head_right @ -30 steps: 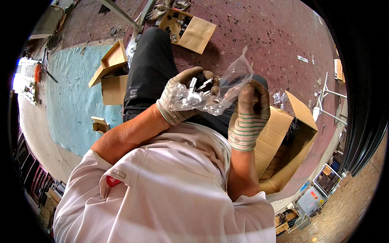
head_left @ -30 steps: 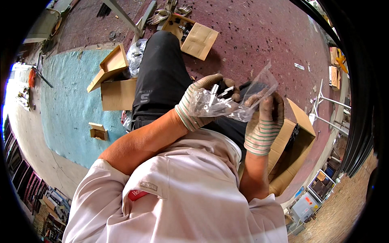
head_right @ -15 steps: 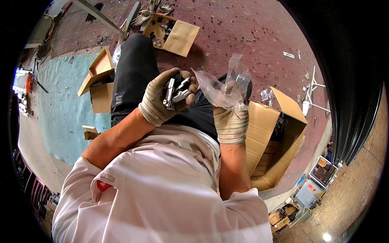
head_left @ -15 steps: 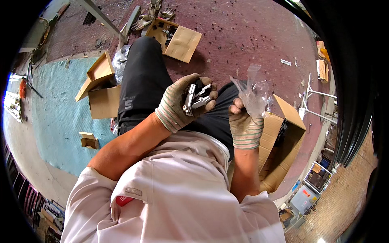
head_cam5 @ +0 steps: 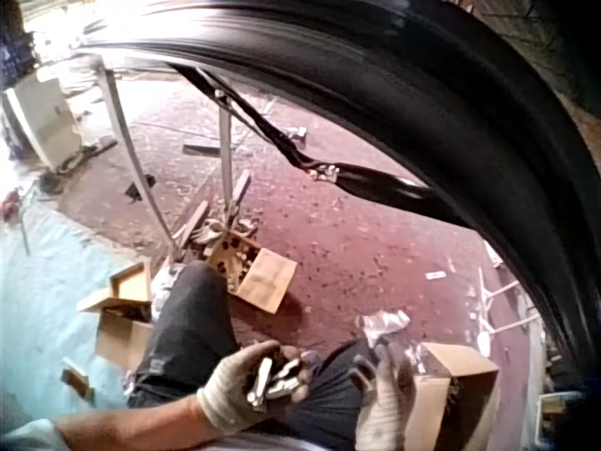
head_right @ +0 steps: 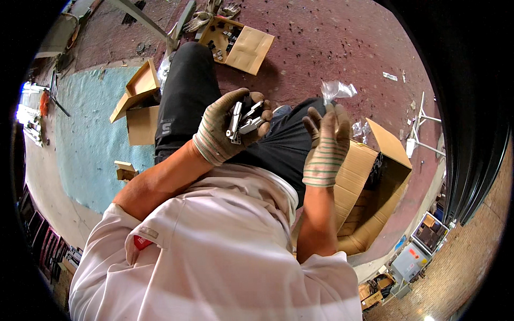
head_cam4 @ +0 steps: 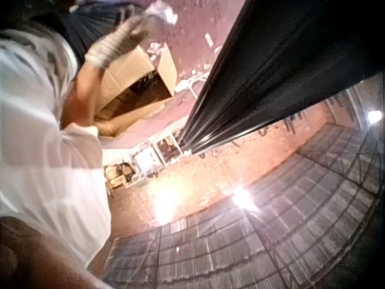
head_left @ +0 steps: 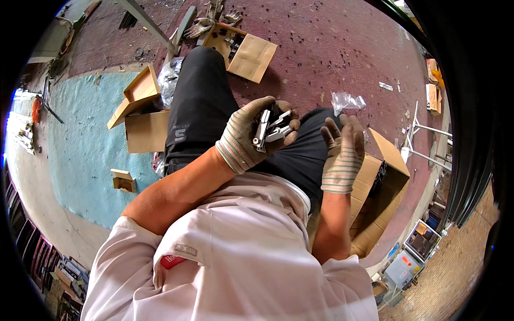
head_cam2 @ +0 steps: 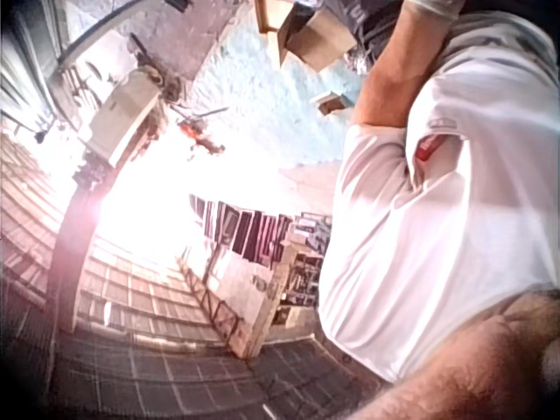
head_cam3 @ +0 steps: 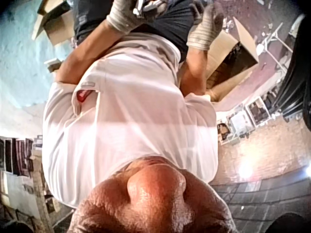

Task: The person sits on the floor and unpacks small metal hardware from a plastic bag. They assemble the components by hand, then insert a rubber seal into a groove on a window frame and fit the assembled hardware into the frame.

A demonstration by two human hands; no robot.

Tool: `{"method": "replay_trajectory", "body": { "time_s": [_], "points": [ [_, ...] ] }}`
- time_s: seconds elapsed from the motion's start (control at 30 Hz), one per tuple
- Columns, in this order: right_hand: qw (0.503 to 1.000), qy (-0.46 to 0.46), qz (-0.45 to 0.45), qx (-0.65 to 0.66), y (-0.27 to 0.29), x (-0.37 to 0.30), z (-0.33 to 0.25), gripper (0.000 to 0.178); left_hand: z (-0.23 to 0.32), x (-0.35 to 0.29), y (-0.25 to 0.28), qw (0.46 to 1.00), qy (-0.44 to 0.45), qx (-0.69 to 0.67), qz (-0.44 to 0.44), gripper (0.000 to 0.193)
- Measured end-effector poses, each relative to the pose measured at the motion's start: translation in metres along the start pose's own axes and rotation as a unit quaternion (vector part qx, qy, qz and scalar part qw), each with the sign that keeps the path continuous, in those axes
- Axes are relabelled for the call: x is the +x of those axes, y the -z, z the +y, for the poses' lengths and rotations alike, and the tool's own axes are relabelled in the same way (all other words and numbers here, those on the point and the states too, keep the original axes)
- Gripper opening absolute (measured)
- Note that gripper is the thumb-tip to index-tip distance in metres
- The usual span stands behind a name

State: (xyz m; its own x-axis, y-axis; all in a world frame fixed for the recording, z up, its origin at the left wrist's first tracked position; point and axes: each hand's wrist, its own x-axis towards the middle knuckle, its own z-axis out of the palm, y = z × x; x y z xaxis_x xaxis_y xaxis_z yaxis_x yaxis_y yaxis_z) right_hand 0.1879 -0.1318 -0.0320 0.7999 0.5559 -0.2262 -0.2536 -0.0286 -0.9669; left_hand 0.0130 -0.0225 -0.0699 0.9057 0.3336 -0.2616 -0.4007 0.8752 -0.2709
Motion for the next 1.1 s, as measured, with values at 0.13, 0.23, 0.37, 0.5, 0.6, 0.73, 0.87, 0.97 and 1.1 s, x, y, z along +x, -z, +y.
{"method": "replay_trajectory", "body": {
  "time_s": [0.13,0.23,0.37,0.5,0.6,0.73,0.87,0.97,1.1],
  "points": [
    [0.989,0.074,-0.062,-0.116,-0.017,-0.023,0.001,0.023,0.000,-0.001,-0.001,1.000,0.000,-0.008,0.004,0.033],
    [0.961,0.119,-0.100,-0.230,-0.023,-0.042,0.001,0.017,0.000,-0.002,-0.005,1.000,-0.006,-0.010,0.023,0.033],
    [0.883,0.277,-0.150,-0.347,-0.029,-0.055,0.003,0.022,-0.001,-0.003,-0.007,0.999,-0.018,-0.001,0.029,0.033],
    [0.879,0.279,-0.150,-0.356,-0.042,-0.058,0.003,0.029,-0.001,-0.001,0.000,1.000,-0.016,0.008,0.001,0.034],
    [0.860,0.306,-0.165,-0.373,-0.044,-0.055,0.003,0.034,0.001,-0.004,-0.001,1.000,-0.009,0.003,0.010,0.034],
    [0.808,0.357,-0.186,-0.430,-0.043,-0.052,0.000,0.041,0.001,-0.004,0.000,0.999,-0.014,0.009,0.030,0.033],
    [0.757,0.398,-0.203,-0.477,-0.043,-0.050,0.000,0.046,0.002,-0.002,0.005,0.999,-0.016,0.013,0.035,0.032],
    [0.754,0.407,-0.210,-0.472,-0.044,-0.049,-0.001,0.043,0.002,-0.004,0.005,0.999,-0.017,0.016,0.032,0.031],
    [0.751,0.424,-0.209,-0.461,-0.042,-0.047,-0.001,0.039,0.000,-0.006,-0.006,0.999,-0.020,0.001,0.035,0.031]
  ]
}}
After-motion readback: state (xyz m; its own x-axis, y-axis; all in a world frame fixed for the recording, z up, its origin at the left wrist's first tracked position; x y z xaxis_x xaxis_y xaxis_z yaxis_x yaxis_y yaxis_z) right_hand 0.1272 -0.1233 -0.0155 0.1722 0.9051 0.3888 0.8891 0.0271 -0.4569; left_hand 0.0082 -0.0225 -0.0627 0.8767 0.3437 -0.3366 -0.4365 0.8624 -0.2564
